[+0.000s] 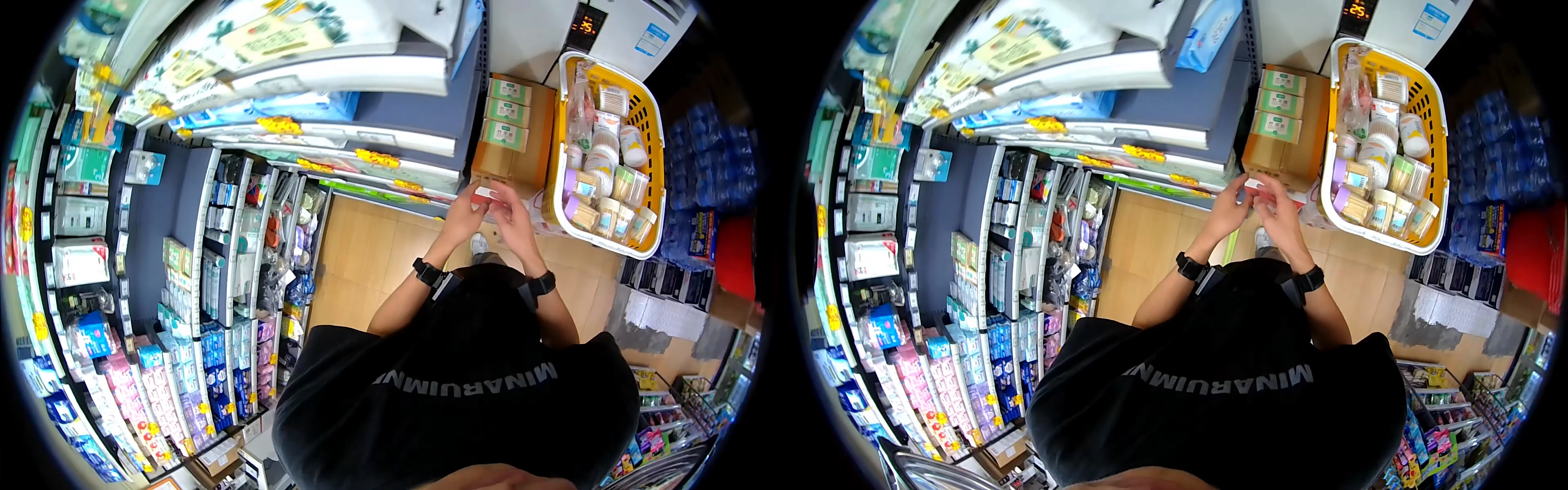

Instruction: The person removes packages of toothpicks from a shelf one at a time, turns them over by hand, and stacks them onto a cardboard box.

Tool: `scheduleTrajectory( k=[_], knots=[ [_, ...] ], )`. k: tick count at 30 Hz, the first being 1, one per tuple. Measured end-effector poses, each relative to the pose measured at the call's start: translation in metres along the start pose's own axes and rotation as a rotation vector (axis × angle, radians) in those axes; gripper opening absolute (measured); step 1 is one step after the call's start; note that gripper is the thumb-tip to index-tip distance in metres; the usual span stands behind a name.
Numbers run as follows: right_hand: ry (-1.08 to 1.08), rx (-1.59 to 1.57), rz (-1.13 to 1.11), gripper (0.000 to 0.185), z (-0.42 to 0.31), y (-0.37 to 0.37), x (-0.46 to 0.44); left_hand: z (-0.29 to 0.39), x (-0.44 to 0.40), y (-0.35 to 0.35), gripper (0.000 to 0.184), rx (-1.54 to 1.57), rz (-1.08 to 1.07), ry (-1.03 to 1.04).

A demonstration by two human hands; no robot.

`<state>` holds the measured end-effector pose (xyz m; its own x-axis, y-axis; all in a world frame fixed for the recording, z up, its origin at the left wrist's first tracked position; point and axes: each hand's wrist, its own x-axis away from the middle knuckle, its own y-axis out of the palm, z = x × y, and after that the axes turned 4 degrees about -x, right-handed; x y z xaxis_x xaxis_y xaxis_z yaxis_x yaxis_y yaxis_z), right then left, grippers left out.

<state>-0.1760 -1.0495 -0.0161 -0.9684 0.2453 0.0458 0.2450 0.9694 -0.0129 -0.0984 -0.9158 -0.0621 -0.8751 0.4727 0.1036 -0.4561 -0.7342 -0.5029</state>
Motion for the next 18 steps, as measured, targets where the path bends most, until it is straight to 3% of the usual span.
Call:
scheduleTrajectory(
  k=[2, 4, 11, 13, 18],
  knots=[
    [0.03, -0.003, -0.06, 0.045, -0.007, 0.011, 0.013, -0.02, 0.015, -0.001, 0.049, 0.08, -0.012, 0.033],
    [-0.034, -0.029, -0.073, 0.043, -0.008, 0.026, 0.025, 0.001, 0.039, -0.031, 0.047, 0.162, -0.061, -0.099],
    [-0.057, -0.188, -0.268, 0.04, -0.046, 0.088, 0.062, -0.003, 0.121, -0.112, 0.042, 0.348, 0.26, 0.021],
    [0.069, -0.333, -0.377, 0.04, -0.061, 0.105, 0.072, -0.012, 0.143, -0.136, 0.042, 0.37, 0.337, 0.004],
    [0.053, -0.361, -0.559, 0.042, -0.078, 0.153, 0.095, -0.019, 0.215, -0.193, 0.042, 0.509, 0.494, -0.036]
  ],
)
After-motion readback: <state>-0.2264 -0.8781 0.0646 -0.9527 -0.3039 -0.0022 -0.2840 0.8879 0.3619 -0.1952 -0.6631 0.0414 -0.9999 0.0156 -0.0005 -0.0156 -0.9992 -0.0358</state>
